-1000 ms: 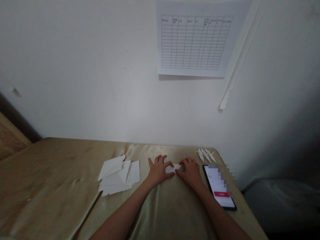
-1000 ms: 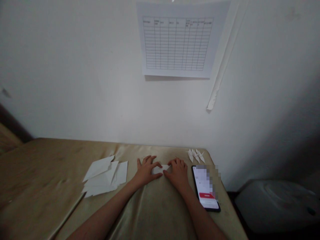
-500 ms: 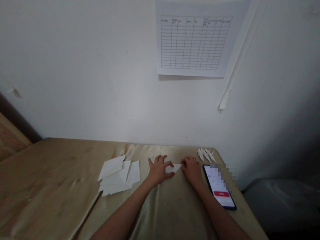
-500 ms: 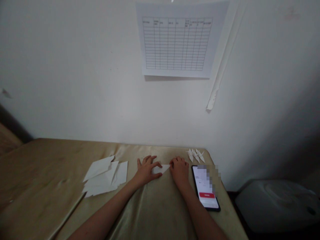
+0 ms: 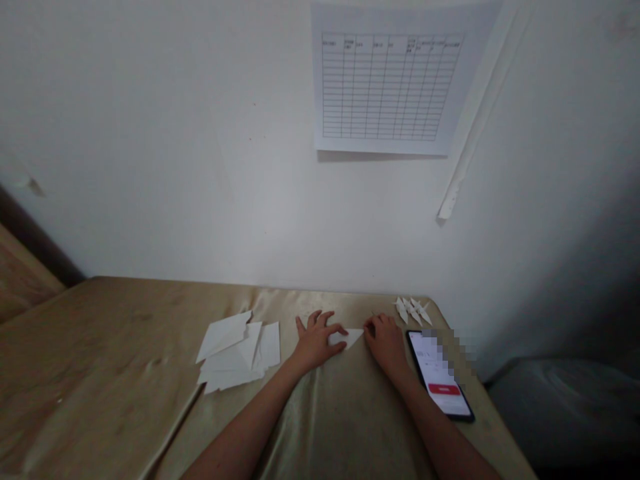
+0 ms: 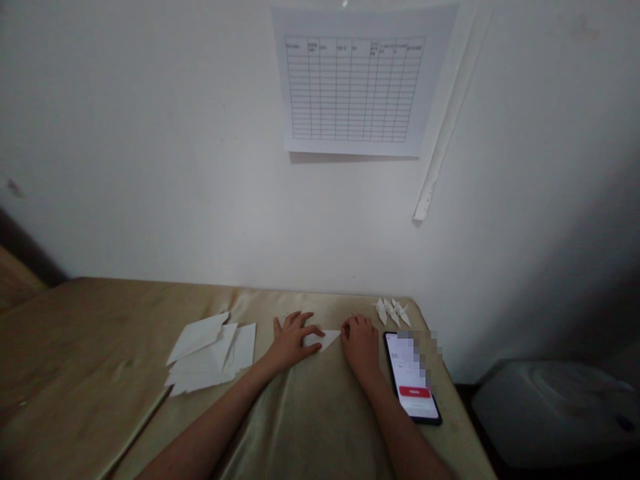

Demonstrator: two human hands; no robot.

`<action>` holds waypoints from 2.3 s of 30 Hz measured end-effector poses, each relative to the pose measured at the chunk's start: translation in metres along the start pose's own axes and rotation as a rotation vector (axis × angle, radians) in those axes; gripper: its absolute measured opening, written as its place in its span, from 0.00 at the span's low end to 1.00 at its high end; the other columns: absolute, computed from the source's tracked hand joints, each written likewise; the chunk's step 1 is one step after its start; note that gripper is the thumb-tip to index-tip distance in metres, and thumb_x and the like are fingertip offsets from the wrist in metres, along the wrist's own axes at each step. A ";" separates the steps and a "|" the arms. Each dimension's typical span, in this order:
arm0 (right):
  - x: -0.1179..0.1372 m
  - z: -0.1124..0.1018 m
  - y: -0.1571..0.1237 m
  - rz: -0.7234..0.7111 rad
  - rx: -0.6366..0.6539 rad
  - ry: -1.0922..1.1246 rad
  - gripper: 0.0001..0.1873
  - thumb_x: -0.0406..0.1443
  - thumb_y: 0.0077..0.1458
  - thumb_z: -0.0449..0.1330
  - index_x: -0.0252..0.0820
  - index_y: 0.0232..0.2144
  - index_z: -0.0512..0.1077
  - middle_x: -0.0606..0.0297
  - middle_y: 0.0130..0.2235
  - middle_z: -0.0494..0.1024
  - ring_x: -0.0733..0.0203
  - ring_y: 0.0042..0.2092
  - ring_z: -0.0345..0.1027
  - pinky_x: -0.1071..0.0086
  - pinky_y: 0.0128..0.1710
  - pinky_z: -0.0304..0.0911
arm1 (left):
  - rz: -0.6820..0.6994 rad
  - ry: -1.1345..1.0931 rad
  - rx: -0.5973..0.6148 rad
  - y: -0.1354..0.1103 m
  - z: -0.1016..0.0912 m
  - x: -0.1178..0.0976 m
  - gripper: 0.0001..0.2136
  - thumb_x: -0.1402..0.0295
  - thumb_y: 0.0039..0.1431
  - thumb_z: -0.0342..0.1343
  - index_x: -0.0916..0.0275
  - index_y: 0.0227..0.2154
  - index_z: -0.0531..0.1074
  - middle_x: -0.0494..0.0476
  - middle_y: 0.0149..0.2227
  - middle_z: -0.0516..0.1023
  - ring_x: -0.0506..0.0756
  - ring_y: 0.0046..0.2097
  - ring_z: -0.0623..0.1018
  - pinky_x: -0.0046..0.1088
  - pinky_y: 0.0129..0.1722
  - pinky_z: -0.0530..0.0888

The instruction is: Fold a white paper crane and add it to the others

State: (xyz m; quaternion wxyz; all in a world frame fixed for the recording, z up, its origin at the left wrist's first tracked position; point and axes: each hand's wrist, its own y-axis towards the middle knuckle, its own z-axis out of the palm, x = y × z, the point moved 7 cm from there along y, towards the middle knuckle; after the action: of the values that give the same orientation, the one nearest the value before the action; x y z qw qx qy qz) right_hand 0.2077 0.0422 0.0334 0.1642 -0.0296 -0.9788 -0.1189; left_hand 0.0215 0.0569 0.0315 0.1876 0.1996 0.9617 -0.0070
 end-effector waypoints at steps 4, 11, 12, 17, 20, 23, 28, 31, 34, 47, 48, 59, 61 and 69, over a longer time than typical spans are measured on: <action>-0.001 0.000 0.000 0.013 0.015 0.015 0.09 0.37 0.61 0.56 0.45 0.40 0.75 0.59 0.47 0.76 0.53 0.52 0.64 0.64 0.48 0.55 | 0.004 -0.018 0.031 0.001 0.000 0.002 0.14 0.54 0.56 0.62 0.36 0.46 0.76 0.48 0.67 0.60 0.70 0.70 0.51 0.76 0.60 0.38; 0.003 -0.001 -0.004 0.012 0.041 0.066 0.12 0.40 0.56 0.60 0.45 0.42 0.75 0.58 0.48 0.74 0.50 0.54 0.63 0.61 0.52 0.54 | 0.007 -0.016 0.040 0.000 -0.001 0.002 0.16 0.55 0.55 0.64 0.36 0.47 0.76 0.48 0.68 0.60 0.71 0.70 0.51 0.75 0.60 0.36; 0.004 0.000 -0.004 0.019 0.046 0.062 0.13 0.41 0.55 0.61 0.46 0.42 0.75 0.58 0.48 0.74 0.50 0.54 0.63 0.60 0.52 0.54 | 0.007 -0.015 0.044 0.000 -0.001 0.002 0.16 0.55 0.55 0.64 0.36 0.48 0.75 0.48 0.68 0.60 0.71 0.70 0.51 0.75 0.60 0.36; 0.009 0.002 -0.009 0.034 0.053 0.022 0.19 0.45 0.50 0.64 0.47 0.45 0.74 0.56 0.50 0.72 0.46 0.56 0.62 0.56 0.54 0.53 | 0.005 -0.016 0.037 0.000 0.000 0.004 0.17 0.53 0.54 0.64 0.36 0.48 0.76 0.48 0.68 0.60 0.71 0.70 0.51 0.75 0.60 0.37; 0.013 0.003 -0.013 0.021 0.053 0.017 0.25 0.48 0.47 0.66 0.46 0.46 0.73 0.54 0.51 0.71 0.45 0.56 0.61 0.54 0.55 0.52 | 0.011 -0.019 0.021 0.001 0.001 0.004 0.16 0.53 0.54 0.64 0.36 0.47 0.76 0.48 0.68 0.60 0.71 0.70 0.52 0.75 0.60 0.37; 0.014 0.003 -0.015 0.007 0.054 0.026 0.29 0.50 0.45 0.67 0.45 0.47 0.72 0.53 0.52 0.71 0.43 0.57 0.60 0.53 0.56 0.51 | 0.013 -0.022 0.018 0.001 0.002 0.004 0.16 0.53 0.54 0.64 0.35 0.47 0.76 0.47 0.67 0.61 0.71 0.70 0.52 0.76 0.60 0.37; 0.009 0.004 -0.014 -0.013 0.073 0.049 0.27 0.51 0.48 0.66 0.48 0.48 0.72 0.56 0.53 0.70 0.45 0.58 0.60 0.54 0.56 0.51 | 0.016 -0.029 0.025 0.001 0.002 0.004 0.16 0.53 0.54 0.64 0.36 0.47 0.75 0.48 0.68 0.60 0.71 0.70 0.51 0.76 0.60 0.37; 0.005 0.005 -0.012 0.001 0.068 0.058 0.25 0.50 0.49 0.66 0.49 0.47 0.73 0.57 0.52 0.71 0.46 0.57 0.60 0.54 0.55 0.51 | 0.015 -0.020 0.029 0.001 0.002 0.004 0.17 0.53 0.54 0.64 0.36 0.48 0.75 0.48 0.68 0.60 0.71 0.70 0.51 0.76 0.60 0.37; 0.003 0.006 -0.010 0.020 0.058 0.071 0.23 0.49 0.49 0.66 0.49 0.46 0.74 0.58 0.51 0.71 0.46 0.57 0.61 0.54 0.55 0.52 | 0.010 -0.015 0.036 0.001 0.002 0.004 0.17 0.53 0.54 0.64 0.36 0.48 0.75 0.48 0.68 0.60 0.71 0.70 0.51 0.76 0.60 0.36; 0.000 -0.001 -0.002 0.040 0.021 0.053 0.09 0.38 0.61 0.56 0.49 0.39 0.77 0.63 0.48 0.76 0.52 0.53 0.64 0.59 0.49 0.53 | 0.024 -0.008 0.037 0.000 0.000 0.002 0.23 0.49 0.46 0.69 0.37 0.48 0.75 0.51 0.68 0.60 0.72 0.70 0.52 0.77 0.59 0.35; 0.000 -0.001 -0.002 0.040 0.015 0.044 0.10 0.37 0.61 0.55 0.49 0.39 0.77 0.63 0.48 0.76 0.53 0.53 0.64 0.60 0.49 0.53 | 0.022 -0.007 0.040 0.000 0.000 0.002 0.23 0.49 0.46 0.69 0.37 0.48 0.75 0.51 0.68 0.60 0.72 0.70 0.52 0.76 0.59 0.35; 0.002 -0.006 -0.005 0.036 -0.030 -0.002 0.11 0.34 0.62 0.53 0.47 0.38 0.76 0.62 0.46 0.77 0.53 0.51 0.65 0.61 0.48 0.53 | 0.048 -0.019 0.015 0.000 -0.006 -0.003 0.18 0.50 0.51 0.66 0.38 0.46 0.77 0.51 0.66 0.64 0.71 0.69 0.53 0.75 0.60 0.35; 0.003 -0.006 -0.006 0.024 -0.020 -0.001 0.11 0.34 0.62 0.53 0.48 0.39 0.76 0.61 0.47 0.77 0.52 0.52 0.64 0.60 0.49 0.52 | 0.047 -0.022 0.002 0.000 -0.007 -0.003 0.16 0.49 0.53 0.64 0.38 0.46 0.78 0.51 0.65 0.64 0.70 0.69 0.53 0.74 0.60 0.35; 0.018 -0.004 -0.011 -0.157 0.051 0.160 0.12 0.36 0.58 0.59 0.51 0.44 0.77 0.63 0.52 0.75 0.53 0.56 0.62 0.61 0.53 0.52 | 0.045 -0.043 -0.046 0.001 -0.006 -0.002 0.11 0.49 0.60 0.57 0.37 0.43 0.79 0.49 0.64 0.66 0.67 0.68 0.55 0.74 0.61 0.36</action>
State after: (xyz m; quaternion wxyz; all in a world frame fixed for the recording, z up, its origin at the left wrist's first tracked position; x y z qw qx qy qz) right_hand 0.1913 0.0310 0.0408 0.2325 0.0611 -0.9646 -0.1084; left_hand 0.0213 0.0572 0.0380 0.2128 0.2166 0.9526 0.0153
